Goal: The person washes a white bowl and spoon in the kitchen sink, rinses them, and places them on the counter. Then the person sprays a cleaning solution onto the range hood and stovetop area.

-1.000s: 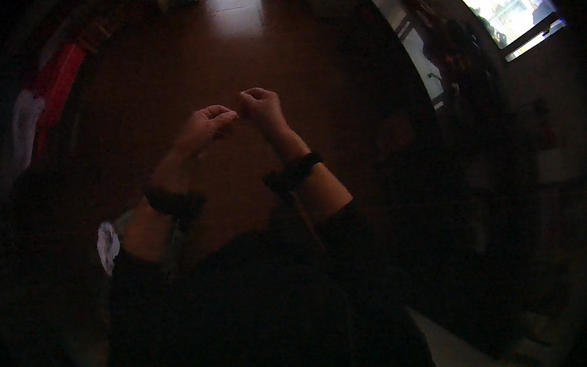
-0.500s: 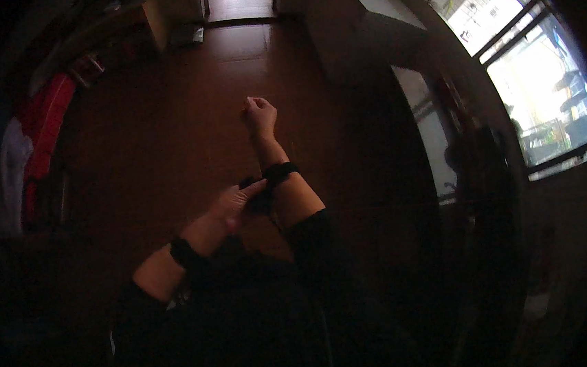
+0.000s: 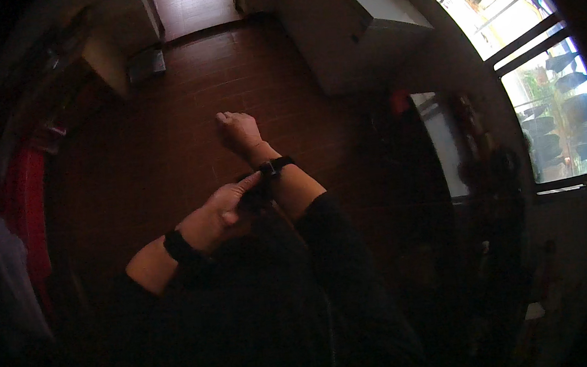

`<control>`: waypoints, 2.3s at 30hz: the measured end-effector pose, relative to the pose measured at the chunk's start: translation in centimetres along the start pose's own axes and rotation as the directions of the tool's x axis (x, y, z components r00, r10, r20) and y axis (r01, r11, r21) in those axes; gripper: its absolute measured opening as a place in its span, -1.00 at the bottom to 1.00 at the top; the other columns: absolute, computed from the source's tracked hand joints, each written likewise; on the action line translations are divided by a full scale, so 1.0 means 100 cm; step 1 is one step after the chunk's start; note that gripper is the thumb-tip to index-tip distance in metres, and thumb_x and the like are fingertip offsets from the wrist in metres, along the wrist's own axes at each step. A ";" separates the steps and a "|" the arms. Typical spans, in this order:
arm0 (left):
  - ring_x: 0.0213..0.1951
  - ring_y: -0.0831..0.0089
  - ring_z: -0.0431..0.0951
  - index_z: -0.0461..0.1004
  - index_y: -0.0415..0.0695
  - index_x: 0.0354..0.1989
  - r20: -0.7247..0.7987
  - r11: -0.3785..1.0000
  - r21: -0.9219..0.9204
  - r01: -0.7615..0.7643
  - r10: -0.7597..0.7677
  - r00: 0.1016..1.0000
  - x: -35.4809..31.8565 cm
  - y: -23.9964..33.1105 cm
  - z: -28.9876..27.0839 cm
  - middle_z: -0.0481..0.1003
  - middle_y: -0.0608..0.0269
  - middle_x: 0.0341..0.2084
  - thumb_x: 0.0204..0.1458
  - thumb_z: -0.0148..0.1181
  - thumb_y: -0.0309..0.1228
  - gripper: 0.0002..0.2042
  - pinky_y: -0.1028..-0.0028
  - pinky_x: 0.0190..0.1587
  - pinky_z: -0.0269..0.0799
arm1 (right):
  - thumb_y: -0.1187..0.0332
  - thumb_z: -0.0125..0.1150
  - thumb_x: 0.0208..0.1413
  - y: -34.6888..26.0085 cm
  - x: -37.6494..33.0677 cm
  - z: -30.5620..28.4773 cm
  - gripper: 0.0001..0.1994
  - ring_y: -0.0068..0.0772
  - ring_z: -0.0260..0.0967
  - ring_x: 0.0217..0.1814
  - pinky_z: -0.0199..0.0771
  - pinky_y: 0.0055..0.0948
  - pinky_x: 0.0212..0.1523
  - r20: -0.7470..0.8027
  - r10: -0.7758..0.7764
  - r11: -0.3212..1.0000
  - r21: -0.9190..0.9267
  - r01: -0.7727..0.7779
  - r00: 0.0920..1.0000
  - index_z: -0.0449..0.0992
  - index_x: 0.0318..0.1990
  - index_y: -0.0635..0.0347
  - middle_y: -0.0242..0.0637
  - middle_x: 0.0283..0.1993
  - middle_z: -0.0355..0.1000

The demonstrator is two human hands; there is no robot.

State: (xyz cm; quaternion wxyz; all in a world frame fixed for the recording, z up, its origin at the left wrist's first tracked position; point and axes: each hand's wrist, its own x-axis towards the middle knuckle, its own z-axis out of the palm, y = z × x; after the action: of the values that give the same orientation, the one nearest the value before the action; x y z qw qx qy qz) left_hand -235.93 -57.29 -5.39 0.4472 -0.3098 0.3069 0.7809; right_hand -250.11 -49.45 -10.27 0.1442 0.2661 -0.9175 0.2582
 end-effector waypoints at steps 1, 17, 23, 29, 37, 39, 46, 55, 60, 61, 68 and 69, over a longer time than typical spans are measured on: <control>-0.23 0.29 0.53 0.45 -0.18 -0.09 0.016 1.000 0.002 -0.007 0.007 1.000 0.015 0.027 -0.006 0.53 0.22 -0.27 0.00 0.31 -0.18 -0.60 0.23 -0.16 0.51 | 0.31 0.13 0.01 0.013 0.021 0.016 -0.85 -0.04 0.47 -0.35 0.46 -0.11 -0.34 -0.030 -0.042 0.999 -0.021 0.041 0.999 0.37 -0.47 0.16 -0.18 -0.42 0.47; -0.19 0.28 0.51 0.46 -0.23 -0.08 -0.120 0.899 0.153 -0.410 0.429 0.895 0.126 0.476 0.033 0.52 0.18 -0.23 -0.04 0.35 -0.18 -0.56 0.22 -0.12 0.49 | 0.41 0.08 0.15 0.201 0.484 0.141 -0.93 -0.55 0.27 -0.53 0.30 -0.58 -0.48 0.705 0.287 -0.769 0.573 -0.283 0.648 0.46 -0.32 0.15 -0.44 -0.52 0.31; -0.10 0.26 0.48 0.45 -0.29 -0.09 -0.090 0.940 0.161 -0.301 0.318 0.944 0.158 0.660 0.003 0.51 0.15 -0.21 -0.03 0.35 -0.19 -0.55 0.25 -0.11 0.51 | 0.36 0.12 0.15 0.230 0.644 0.206 -0.88 -0.59 0.28 -0.55 0.35 -0.52 -0.49 0.336 0.631 -0.050 0.917 -0.395 0.700 0.49 -0.31 0.21 -0.44 -0.54 0.35; -0.10 0.25 0.47 0.47 -0.29 -0.13 -0.063 0.973 0.155 -0.171 0.182 0.981 0.203 0.838 -0.010 0.51 0.13 -0.21 -0.05 0.36 -0.22 -0.58 0.24 -0.13 0.53 | 0.33 0.11 0.16 0.282 0.784 0.250 -0.81 -0.60 0.36 -0.50 0.37 -0.53 -0.47 -0.016 0.510 0.663 0.644 -0.382 0.860 0.54 -0.27 0.29 -0.35 -0.49 0.46; -0.26 0.26 0.53 0.45 -0.24 -0.18 -0.055 0.958 0.132 -0.255 0.264 0.963 0.301 1.033 -0.018 0.51 0.16 -0.29 0.04 0.28 -0.26 -0.68 0.27 -0.27 0.55 | 0.31 0.13 0.14 0.394 0.955 0.343 -0.81 -0.52 0.40 -0.49 0.39 -0.50 -0.43 -0.054 0.444 0.707 0.635 -0.312 0.894 0.54 -0.29 0.27 -0.30 -0.46 0.49; -0.27 0.26 0.54 0.45 -0.23 -0.19 -0.075 0.956 0.163 -0.245 0.260 0.963 0.327 1.092 -0.016 0.51 0.18 -0.30 0.05 0.27 -0.26 -0.70 0.28 -0.28 0.54 | 0.31 0.12 0.14 0.424 1.011 0.361 -0.80 -0.51 0.41 -0.49 0.39 -0.48 -0.42 0.220 0.500 0.399 0.800 -0.448 0.838 0.54 -0.29 0.28 -0.26 -0.48 0.48; -0.22 0.22 0.54 0.40 -0.25 -0.07 -0.111 0.971 0.058 -0.233 0.238 0.965 0.386 1.295 0.027 0.51 0.18 -0.24 0.05 0.26 -0.22 -0.61 0.21 -0.20 0.52 | 0.30 0.09 0.14 0.519 1.217 0.398 -0.78 -0.53 0.39 -0.53 0.37 -0.45 -0.48 -0.007 0.420 0.742 0.579 -0.339 0.907 0.52 -0.31 0.30 -0.28 -0.54 0.44; 0.06 0.19 0.38 0.30 -0.28 0.09 0.077 0.967 -0.043 -0.252 0.254 0.964 0.458 1.565 0.022 0.37 0.04 0.03 0.09 0.21 -0.18 -0.49 0.11 0.05 0.41 | 0.33 0.09 0.17 0.600 1.482 0.456 -0.79 -0.52 0.33 -0.60 0.31 -0.50 -0.55 0.175 0.435 0.322 0.886 -0.334 0.884 0.53 -0.33 0.31 -0.35 -0.59 0.40; 0.16 0.16 0.28 0.25 -0.28 0.17 0.273 0.940 0.186 -0.287 0.231 0.934 0.463 1.740 0.011 0.33 0.00 0.09 0.11 0.14 -0.03 -0.39 0.15 0.15 0.31 | 0.34 0.10 0.16 0.628 1.645 0.461 -0.81 -0.55 0.28 -0.61 0.25 -0.53 -0.57 0.258 0.515 0.096 0.930 -0.354 0.817 0.52 -0.30 0.31 -0.36 -0.60 0.36; 0.16 0.16 0.29 0.24 -0.26 0.18 0.297 0.928 0.213 -0.305 0.235 0.925 0.463 1.775 0.010 0.33 -0.01 0.08 0.11 0.13 -0.01 -0.37 0.16 0.14 0.32 | 0.34 0.10 0.17 0.634 1.674 0.458 -0.81 -0.56 0.28 -0.58 0.26 -0.54 -0.54 0.250 0.482 0.107 0.935 -0.340 0.840 0.53 -0.28 0.29 -0.37 -0.58 0.37; 0.03 0.25 0.44 0.33 -0.22 0.12 0.153 0.752 0.539 -0.379 0.355 0.922 0.467 1.963 -0.022 0.46 0.04 -0.08 0.14 0.10 -0.04 -0.47 0.28 0.00 0.43 | 0.32 0.06 0.21 0.704 1.810 0.437 -0.81 -0.60 0.30 -0.50 0.30 -0.61 -0.46 0.345 0.385 0.275 0.843 -0.463 0.856 0.53 -0.21 0.23 -0.41 -0.50 0.39; 0.01 0.26 0.46 0.36 -0.22 0.10 0.146 0.763 0.541 -0.355 0.330 0.933 0.471 1.993 -0.033 0.46 0.05 -0.09 0.12 0.12 -0.05 -0.48 0.29 -0.03 0.45 | 0.32 0.05 0.21 0.720 1.827 0.437 -0.81 -0.61 0.30 -0.50 0.30 -0.62 -0.45 0.350 0.335 0.341 0.821 -0.459 0.875 0.53 -0.20 0.23 -0.42 -0.49 0.40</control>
State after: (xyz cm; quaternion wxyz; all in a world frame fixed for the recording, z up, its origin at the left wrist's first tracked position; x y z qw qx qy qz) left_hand -431.55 -117.89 -2.78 0.3742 -0.0878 0.5635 0.7313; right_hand -445.42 -96.94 -1.48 -0.1381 0.0848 -0.6882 0.7072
